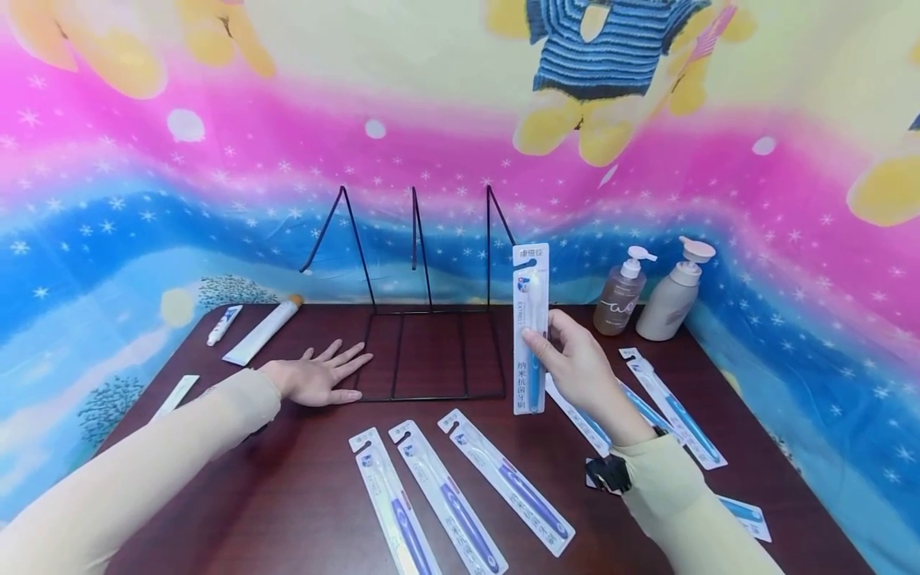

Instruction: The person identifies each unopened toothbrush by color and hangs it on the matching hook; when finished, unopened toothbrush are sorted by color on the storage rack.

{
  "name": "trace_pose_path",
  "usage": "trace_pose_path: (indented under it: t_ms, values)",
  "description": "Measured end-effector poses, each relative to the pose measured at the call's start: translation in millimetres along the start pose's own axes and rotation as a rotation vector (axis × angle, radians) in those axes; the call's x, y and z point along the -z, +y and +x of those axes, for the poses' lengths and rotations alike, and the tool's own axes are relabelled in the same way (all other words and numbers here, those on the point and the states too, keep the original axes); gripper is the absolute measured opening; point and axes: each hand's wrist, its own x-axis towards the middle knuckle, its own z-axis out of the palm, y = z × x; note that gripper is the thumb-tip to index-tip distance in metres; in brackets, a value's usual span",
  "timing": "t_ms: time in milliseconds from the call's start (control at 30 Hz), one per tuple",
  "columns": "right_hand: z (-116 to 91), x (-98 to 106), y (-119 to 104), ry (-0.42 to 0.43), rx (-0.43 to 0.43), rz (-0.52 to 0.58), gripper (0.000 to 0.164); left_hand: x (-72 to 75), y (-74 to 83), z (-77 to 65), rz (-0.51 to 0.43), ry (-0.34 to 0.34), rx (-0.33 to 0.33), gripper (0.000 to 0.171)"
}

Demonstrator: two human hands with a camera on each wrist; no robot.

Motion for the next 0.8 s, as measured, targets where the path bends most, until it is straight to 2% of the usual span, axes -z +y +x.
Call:
trace_pose_path:
  t_ms: [267, 367, 567, 800]
  values:
    - [14.5, -5.8, 2.3, -0.031, -0.05, -0.001, 0.046, -0.6, -3.2, 1.7, -0.016, -0.016, 0.001, 0.08]
    - [25.6, -10.6, 2.4, -0.019, -0.061, -0.004, 0.045, 0.2, -4.9, 3.7, -0.031, -0.016, -0.004, 0.08]
    - [69.5, -20.0, 9.2, 0.016, -0.092, -0.054, 0.039, 1.3, -5.0, 2.3, -0.057, -0.027, 0.007, 0.08]
    - [122.8, -18.0, 22.8, -0.035, -0.035, -0.262, 0.046, 4.1, -1.5, 1.7, -0.105, -0.06, 0.002, 0.078]
